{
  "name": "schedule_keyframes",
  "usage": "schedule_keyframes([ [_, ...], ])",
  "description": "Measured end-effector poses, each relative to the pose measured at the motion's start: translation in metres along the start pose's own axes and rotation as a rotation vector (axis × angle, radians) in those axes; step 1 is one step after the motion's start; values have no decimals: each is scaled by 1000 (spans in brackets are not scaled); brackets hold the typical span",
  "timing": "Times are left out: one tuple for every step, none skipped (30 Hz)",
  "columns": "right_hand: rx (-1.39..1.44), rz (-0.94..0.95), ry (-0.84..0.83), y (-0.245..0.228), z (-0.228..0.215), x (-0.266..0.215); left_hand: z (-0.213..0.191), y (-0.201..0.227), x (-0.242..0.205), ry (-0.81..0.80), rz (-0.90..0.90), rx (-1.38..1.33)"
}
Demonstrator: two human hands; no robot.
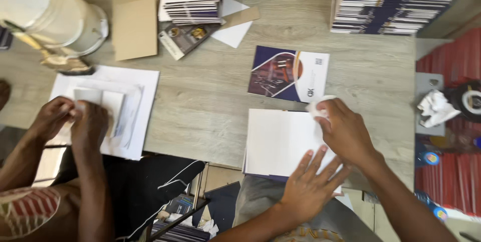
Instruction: The person inserts white paper sheets into book covers and wipes the surfaces with a cloth. They repeatedly pick up covers, place sheets inside, and smooth the contents before stacking the finished books on the table.
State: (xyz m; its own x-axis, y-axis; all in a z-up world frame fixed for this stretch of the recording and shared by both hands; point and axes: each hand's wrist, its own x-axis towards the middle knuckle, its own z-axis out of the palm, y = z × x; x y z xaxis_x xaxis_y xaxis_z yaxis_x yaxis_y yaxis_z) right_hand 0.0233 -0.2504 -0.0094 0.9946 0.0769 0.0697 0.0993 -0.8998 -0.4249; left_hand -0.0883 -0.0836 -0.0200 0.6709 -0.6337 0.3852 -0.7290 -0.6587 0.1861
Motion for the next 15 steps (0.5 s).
schedule_keyframes([
  [47, -75, -97, -9, 1, 13, -1, 1, 1, -5, 0, -13],
  [92, -151, -194, -19, 3, 27, -1, 1, 3, -10, 0, -26],
  [99, -158, -204, -33, 12, 36, -3, 2, 2, -16, -12, -22],
  [132, -219, -253, -47, 21, 45, -5, 2, 2, 4, -8, -68],
  [159, -289, -294, -61, 29, 59, -5, 1, 6, 35, -3, -106],
  [159, -306, -297, -76, 33, 67, -2, -1, 7, 40, -15, -96],
  [210, -354, -349, -90, 37, 71, 0, -1, 5, 33, -8, -124],
  [262, -403, -402, -105, 41, 75, 2, 0, 4, 26, -2, -152],
  [267, -401, -402, -110, 55, 48, 5, 3, 1, 20, -2, -151],
  [318, -332, -574, -116, 68, 22, 8, 6, -3, -19, -26, -188],
  [357, -275, -739, -120, 80, 3, 14, 5, 0, -44, -50, -216],
  [353, -285, -734, -132, 63, -8, 11, -1, 1, -37, -51, -207],
  [425, -528, -718, -141, 45, -25, 8, -1, 1, 40, -26, 28],
  [495, -771, -695, -148, 27, -42, 6, 0, 1, 115, -3, 263],
  [501, -769, -703, -144, 25, -53, 25, 6, 0, 108, -9, 259],
])
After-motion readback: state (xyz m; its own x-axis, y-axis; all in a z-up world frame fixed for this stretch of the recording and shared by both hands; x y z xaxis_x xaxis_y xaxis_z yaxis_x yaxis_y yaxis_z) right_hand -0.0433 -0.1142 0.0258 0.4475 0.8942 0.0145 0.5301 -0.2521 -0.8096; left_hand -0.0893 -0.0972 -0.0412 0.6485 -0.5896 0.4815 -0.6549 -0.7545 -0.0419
